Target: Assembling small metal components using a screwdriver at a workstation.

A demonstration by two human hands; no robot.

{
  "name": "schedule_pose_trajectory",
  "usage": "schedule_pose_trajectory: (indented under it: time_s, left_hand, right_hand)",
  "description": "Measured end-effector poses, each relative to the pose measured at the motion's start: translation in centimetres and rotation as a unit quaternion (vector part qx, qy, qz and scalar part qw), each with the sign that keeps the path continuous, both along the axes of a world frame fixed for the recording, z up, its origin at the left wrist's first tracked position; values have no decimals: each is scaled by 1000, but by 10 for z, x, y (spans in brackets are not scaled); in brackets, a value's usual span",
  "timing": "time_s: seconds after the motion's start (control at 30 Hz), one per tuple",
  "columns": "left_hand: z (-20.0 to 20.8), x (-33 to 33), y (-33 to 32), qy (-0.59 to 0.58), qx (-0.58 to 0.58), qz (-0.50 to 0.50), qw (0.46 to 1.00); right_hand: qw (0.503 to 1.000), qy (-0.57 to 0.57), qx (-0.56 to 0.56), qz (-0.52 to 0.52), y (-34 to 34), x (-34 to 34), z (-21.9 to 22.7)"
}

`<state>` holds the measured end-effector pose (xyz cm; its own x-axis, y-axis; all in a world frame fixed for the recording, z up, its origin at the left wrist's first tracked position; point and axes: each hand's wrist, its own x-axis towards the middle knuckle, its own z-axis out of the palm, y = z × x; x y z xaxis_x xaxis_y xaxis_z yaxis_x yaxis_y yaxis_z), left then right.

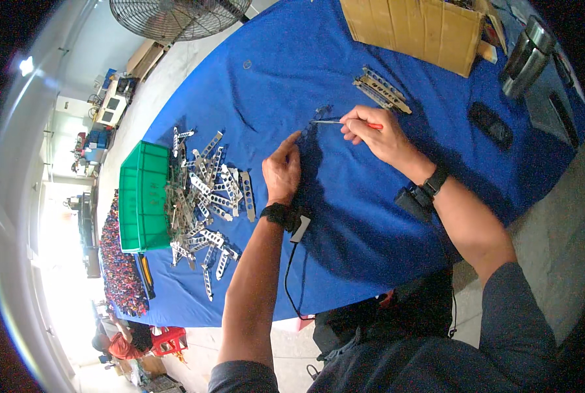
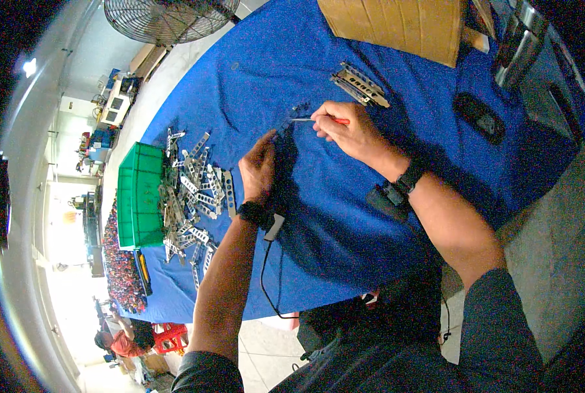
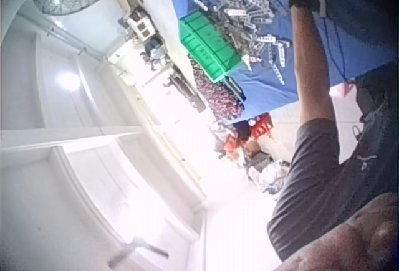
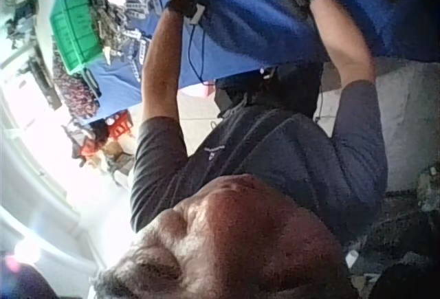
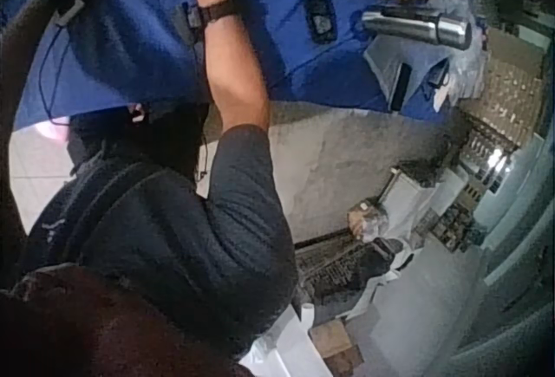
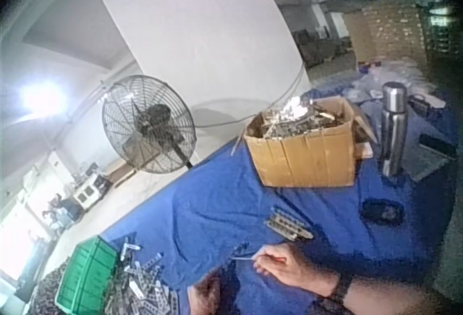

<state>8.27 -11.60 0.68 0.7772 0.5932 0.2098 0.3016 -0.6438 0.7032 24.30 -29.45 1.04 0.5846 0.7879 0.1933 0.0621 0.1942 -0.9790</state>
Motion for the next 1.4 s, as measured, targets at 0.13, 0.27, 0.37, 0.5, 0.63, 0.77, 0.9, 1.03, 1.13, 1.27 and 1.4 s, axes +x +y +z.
schedule_pose_trajectory:
  time_s: [0.13, 0.27, 0.37, 0.5, 0.63, 0.77, 0.9, 1.03, 1.13, 1.27, 1.4]
  left_hand:
    - [0, 1, 0, 9, 6, -7, 1000]
    - [0, 6, 0, 0, -5, -6, 1000]
    - [-12, -1, 7, -31, 21, -7, 999]
    - [-14, 2, 7, -58, 45, -3, 997]
    - [-12, 5, 5, -69, 49, 0, 996]
    - [-12, 4, 7, -69, 54, 1, 996]
    - [-14, 3, 6, -65, 47, -3, 997]
    - [-16, 1, 6, -63, 28, 8, 998]
    - [-16, 4, 9, -86, 26, -6, 996]
    - [-13, 3, 5, -58, 32, 4, 998]
    - [-12, 3, 4, -47, 46, 11, 998]
  right_hand:
    - [1000, -27, 9, -11, 0, -2, -1]
    - [996, -78, 37, -28, 0, 5, -7]
    - [993, -105, 25, -44, 3, -1, -4]
    - [998, -53, 21, 6, 0, -1, 6]
    - [999, -33, 23, -18, -2, 0, 2]
    - [998, -11, 51, -37, 0, -5, 4]
    - [998, -39, 39, -8, -1, 2, -2]
    - [999, -23, 21, 17, -1, 1, -1]
    - [1000, -10, 27, 9, 0, 0, -1]
    - [1000, -12, 4, 17, -3, 3, -1]
    - [1000, -6, 9, -8, -2, 1, 0]
